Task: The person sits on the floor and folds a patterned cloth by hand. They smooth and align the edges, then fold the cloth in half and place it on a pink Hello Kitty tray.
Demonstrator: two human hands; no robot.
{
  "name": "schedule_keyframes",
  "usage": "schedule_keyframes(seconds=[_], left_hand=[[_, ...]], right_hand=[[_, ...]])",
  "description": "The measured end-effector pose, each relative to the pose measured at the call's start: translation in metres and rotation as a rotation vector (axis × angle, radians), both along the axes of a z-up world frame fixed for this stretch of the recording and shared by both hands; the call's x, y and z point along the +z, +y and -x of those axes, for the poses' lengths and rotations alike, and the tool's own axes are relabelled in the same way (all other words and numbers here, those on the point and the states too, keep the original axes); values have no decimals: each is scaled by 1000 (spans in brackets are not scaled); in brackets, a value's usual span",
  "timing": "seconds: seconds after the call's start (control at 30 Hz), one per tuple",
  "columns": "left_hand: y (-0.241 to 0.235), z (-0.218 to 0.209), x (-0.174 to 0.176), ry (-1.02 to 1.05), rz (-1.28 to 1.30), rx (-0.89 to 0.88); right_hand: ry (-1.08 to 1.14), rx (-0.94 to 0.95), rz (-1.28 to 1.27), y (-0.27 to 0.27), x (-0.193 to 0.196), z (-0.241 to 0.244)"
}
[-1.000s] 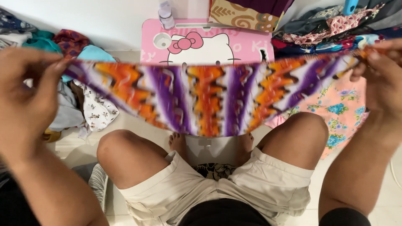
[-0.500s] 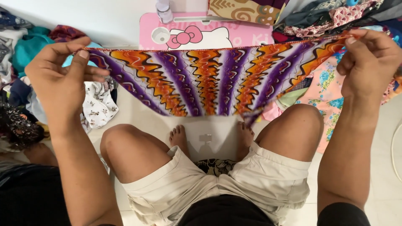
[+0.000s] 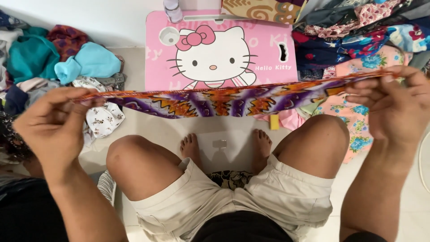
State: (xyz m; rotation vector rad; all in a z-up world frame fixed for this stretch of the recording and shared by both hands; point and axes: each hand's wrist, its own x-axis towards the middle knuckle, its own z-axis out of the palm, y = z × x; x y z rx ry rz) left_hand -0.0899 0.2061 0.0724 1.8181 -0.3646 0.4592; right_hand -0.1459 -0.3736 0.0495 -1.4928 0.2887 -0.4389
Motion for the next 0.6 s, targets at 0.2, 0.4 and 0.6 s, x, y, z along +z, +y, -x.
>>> schedule_keyframes(seconds=[0.2, 0.4, 0.6], left_hand=[[-3, -54, 5, -150, -56, -74], [-28, -172, -47, -14, 5, -124], [-47, -279, -174, 311, 122, 31]], right_hand=[[27, 32, 96, -39, -11, -48], [21, -124, -143, 17, -1, -148], [266, -74, -167, 24, -73, -231]])
